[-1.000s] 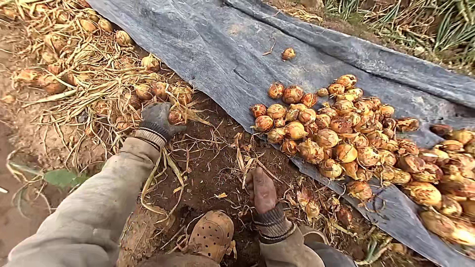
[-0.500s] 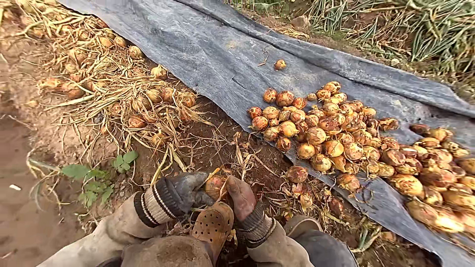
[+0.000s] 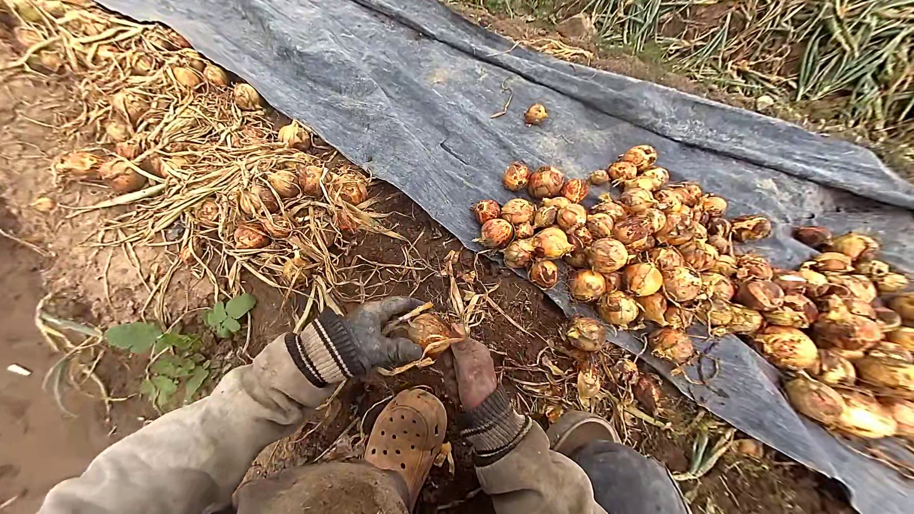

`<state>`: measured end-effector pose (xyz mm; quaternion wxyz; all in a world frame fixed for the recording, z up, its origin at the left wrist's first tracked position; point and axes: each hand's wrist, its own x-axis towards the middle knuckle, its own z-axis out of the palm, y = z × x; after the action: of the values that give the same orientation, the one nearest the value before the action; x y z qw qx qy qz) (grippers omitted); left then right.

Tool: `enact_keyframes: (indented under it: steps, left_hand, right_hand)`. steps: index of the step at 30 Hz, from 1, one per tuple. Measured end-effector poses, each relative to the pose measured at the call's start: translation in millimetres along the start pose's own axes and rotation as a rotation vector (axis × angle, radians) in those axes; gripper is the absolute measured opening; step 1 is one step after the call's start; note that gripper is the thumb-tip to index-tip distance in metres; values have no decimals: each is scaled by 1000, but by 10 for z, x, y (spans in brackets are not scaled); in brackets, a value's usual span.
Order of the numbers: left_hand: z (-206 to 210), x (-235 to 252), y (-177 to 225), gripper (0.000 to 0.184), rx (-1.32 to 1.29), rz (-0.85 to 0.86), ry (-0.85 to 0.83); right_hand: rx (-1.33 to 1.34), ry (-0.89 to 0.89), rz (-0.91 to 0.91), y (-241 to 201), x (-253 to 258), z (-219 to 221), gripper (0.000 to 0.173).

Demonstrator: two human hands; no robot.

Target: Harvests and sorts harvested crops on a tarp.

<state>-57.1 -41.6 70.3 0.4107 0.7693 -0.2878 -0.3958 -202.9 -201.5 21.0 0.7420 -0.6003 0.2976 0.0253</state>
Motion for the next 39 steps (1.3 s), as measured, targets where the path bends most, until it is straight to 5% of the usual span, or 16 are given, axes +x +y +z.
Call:
enact_keyframes:
  steps: [3, 9, 14, 21, 25, 28, 30, 32, 34, 36, 39]
  left_hand:
    - [286, 12, 41, 71, -92, -75, 70]
    - [41, 164, -393, 65, 178, 40, 436]
    - [95, -78, -125, 64, 48, 84, 201]
    - [60, 64, -278, 15, 57, 268, 292]
    - [-412, 423, -486, 26, 523, 61, 337]
    - [-870, 823, -684, 32, 909, -116, 309]
    - [-1148, 1098, -715, 55, 1028, -203, 355]
    - [-1390, 1256, -684, 84, 1095, -301, 373]
    - [-1567, 1348, -758, 82, 1155, -342, 347]
    - [-1549, 1441, -756, 68, 1192, -346, 323]
    - [-1553, 1607, -1020, 56, 1220, -429, 329]
  right_hand:
    - [-71, 20, 34, 0, 27, -10, 52]
    - [-60, -17, -77, -5, -9, 19, 57]
    - [133, -75, 10, 69, 84, -24, 79]
    - [533, -39, 103, 17, 77, -185, 50]
    - [565, 125, 102, -132, 200, -377, 30]
    - [644, 246, -84, -399, 353, -758, 23]
    - [692, 291, -273, -606, 435, -1141, 30]
    - [638, 376, -379, -731, 455, -1452, 32]
    - [415, 610, -374, -720, 446, -1618, 29]
    - [-43, 830, -199, -629, 416, -1812, 52]
    - [-549, 874, 245, -470, 448, -2086, 77]
